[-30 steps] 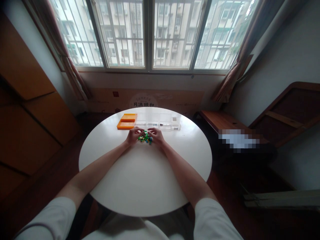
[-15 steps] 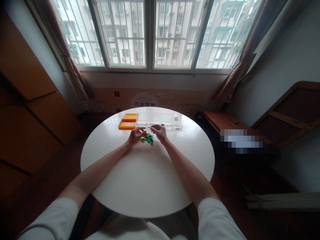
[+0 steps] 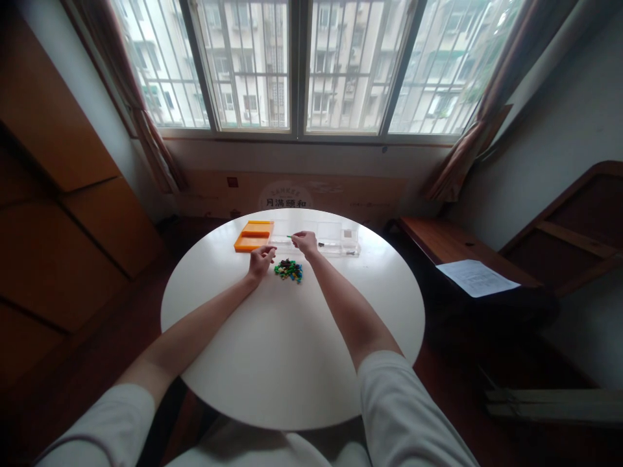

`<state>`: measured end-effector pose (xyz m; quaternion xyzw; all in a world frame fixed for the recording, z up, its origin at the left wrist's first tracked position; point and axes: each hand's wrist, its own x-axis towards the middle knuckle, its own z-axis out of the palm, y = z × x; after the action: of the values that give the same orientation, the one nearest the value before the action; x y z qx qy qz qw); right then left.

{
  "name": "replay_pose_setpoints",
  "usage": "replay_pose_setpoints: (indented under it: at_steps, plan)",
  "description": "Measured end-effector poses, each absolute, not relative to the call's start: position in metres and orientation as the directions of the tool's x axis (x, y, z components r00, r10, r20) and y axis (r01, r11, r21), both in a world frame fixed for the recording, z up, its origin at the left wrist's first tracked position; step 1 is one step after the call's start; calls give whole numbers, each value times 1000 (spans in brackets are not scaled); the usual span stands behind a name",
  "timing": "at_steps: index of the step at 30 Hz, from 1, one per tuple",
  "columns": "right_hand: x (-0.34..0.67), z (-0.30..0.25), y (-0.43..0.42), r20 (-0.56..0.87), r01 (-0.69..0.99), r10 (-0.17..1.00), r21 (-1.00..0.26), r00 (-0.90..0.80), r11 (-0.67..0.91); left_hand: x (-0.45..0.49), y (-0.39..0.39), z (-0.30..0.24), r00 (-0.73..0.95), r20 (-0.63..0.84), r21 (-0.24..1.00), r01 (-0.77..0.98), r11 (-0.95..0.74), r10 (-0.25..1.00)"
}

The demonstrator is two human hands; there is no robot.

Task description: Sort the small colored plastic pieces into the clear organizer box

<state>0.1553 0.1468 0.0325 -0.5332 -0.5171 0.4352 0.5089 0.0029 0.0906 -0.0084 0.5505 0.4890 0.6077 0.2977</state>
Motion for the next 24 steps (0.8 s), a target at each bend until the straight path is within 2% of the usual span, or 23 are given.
replay_pose_setpoints:
  at_steps: [3, 5, 15, 19, 24]
  plan:
    - [149, 31, 151, 19, 33, 999, -999, 50, 17, 4, 90, -9, -207, 380, 921, 171, -349, 901]
    - [150, 28, 150, 13, 54, 999, -999, 42, 11, 5, 90, -9, -203, 383, 921, 167, -353, 901]
    - [184, 22, 115, 177, 297, 984, -939, -22, 175, 4, 89, -6, -187, 374, 924, 158, -348, 908]
    - [193, 11, 101, 193, 380, 980, -904, -47, 196, 4, 89, -5, -181, 365, 927, 154, -341, 913]
    - [195, -2, 88, 355, 489, 926, -789, -130, 372, 3, 88, -7, -152, 381, 921, 150, -360, 912]
